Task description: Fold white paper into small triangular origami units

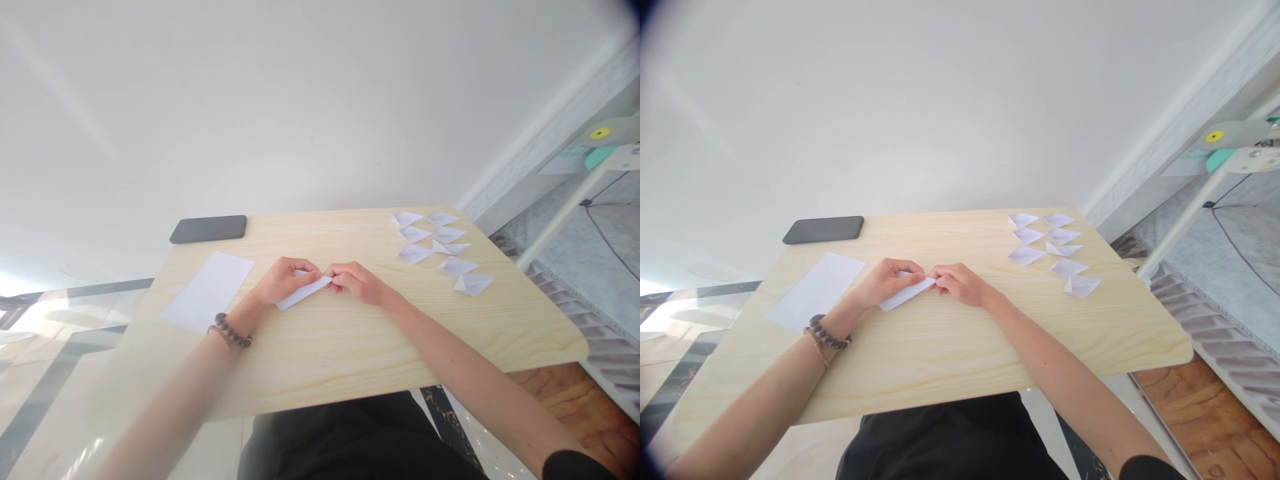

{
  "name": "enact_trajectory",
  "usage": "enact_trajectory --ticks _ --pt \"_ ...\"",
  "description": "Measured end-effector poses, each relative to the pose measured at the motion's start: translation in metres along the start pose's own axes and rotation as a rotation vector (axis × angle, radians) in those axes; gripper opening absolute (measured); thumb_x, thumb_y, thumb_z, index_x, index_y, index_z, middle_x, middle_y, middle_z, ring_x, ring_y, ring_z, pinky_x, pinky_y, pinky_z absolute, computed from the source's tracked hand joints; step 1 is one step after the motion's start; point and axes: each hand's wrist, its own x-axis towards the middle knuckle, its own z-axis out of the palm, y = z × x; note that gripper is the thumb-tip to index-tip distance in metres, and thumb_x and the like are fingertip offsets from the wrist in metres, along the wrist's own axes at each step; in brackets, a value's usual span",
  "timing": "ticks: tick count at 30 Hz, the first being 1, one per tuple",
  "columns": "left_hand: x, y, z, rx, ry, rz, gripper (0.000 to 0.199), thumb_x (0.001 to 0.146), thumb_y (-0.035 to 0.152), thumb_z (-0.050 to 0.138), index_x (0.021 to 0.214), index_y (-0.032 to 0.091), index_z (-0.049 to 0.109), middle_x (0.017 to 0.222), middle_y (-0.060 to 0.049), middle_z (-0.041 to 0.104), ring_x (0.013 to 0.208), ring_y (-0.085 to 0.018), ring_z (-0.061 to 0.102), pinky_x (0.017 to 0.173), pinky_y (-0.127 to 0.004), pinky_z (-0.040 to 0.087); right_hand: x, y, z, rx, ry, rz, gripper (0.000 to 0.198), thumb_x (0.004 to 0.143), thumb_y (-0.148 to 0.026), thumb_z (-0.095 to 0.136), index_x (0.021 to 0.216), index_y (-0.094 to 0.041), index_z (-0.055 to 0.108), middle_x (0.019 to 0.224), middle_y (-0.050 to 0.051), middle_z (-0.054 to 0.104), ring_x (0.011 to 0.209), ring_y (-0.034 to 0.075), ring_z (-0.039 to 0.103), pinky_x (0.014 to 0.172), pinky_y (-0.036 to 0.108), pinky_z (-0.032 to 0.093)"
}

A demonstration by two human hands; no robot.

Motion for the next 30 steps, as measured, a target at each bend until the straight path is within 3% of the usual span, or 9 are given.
enact_trajectory --ticks 7,12,16,19,21,26,30 --pt "0.0 0.001 0.0 0.013 -0.002 0.043 0.034 0.071 0.047 0.052 0.076 0.017 0.066 0.073 -0.001 0.063 0.061 -0.011 0.051 0.051 -0.02 0.036 0.001 -0.001 0.002 -0.146 0.038 0.003 0.019 0.08 -0.027 0.041 0.071 -0.015 0.053 0.056 -0.004 0.044 0.05 0.007 0.037 0.049 0.02 0.03" --pt "0.0 0.0 0.002 -0.026 0.003 0.021 0.033 0.071 0.047 0.053 0.075 0.017 0.066 0.068 -0.001 0.061 0.055 -0.011 0.05 0.046 -0.02 0.034 0.001 -0.001 0.001 -0.129 0.024 -0.013 0.016 0.079 -0.022 0.039 0.071 -0.016 0.052 0.06 -0.003 0.048 0.054 0.008 0.041 0.053 0.021 0.032" --pt "0.0 0.002 0.001 -0.171 0.052 0.018 0.034 0.071 0.045 0.055 0.092 0.018 0.06 0.074 -0.002 0.062 0.053 -0.01 0.05 0.043 -0.019 0.034 0.001 0.0 0.0 -0.193 0.225 -0.034 0.018 0.079 -0.023 0.04 0.065 -0.016 0.048 0.052 -0.005 0.038 0.049 0.008 0.035 0.05 0.021 0.028" --pt "0.002 0.001 -0.001 -0.307 0.065 0.07 0.041 0.072 0.039 0.057 0.107 0.017 0.051 0.081 -0.004 0.063 0.06 -0.011 0.056 0.054 -0.022 0.042 0.0 0.004 -0.006 -0.246 0.436 -0.017 0.02 0.08 -0.023 0.038 0.063 -0.017 0.047 0.052 -0.004 0.039 0.049 0.008 0.035 0.05 0.021 0.028" --pt "0.003 -0.001 -0.002 -0.325 0.108 0.084 0.039 0.072 0.037 0.058 0.104 0.016 0.051 0.079 -0.004 0.063 0.063 -0.012 0.058 0.063 -0.025 0.044 0.0 0.007 -0.011 -0.28 0.501 0.002 0.02 0.08 -0.022 0.038 0.065 -0.016 0.05 0.055 -0.003 0.045 0.05 0.008 0.038 0.052 0.021 0.03" --pt "0.006 -0.008 0.001 -0.192 0.157 0.091 0.031 0.074 0.041 0.054 0.092 0.016 0.057 0.066 -0.001 0.062 0.061 -0.012 0.057 0.062 -0.024 0.042 0.002 0.007 -0.013 -0.33 0.386 -0.034 0.018 0.077 -0.024 0.046 0.088 -0.016 0.058 0.076 0.0 0.059 0.066 0.011 0.049 0.06 0.022 0.034" --pt "0.005 -0.008 0.005 -0.16 0.15 0.094 0.034 0.073 0.044 0.054 0.093 0.016 0.058 0.066 -0.001 0.061 0.061 -0.013 0.056 0.059 -0.023 0.042 0.003 0.002 -0.008 -0.334 0.297 -0.032 0.022 0.077 -0.034 0.049 0.079 -0.015 0.059 0.067 -0.001 0.056 0.059 0.01 0.045 0.056 0.022 0.033"
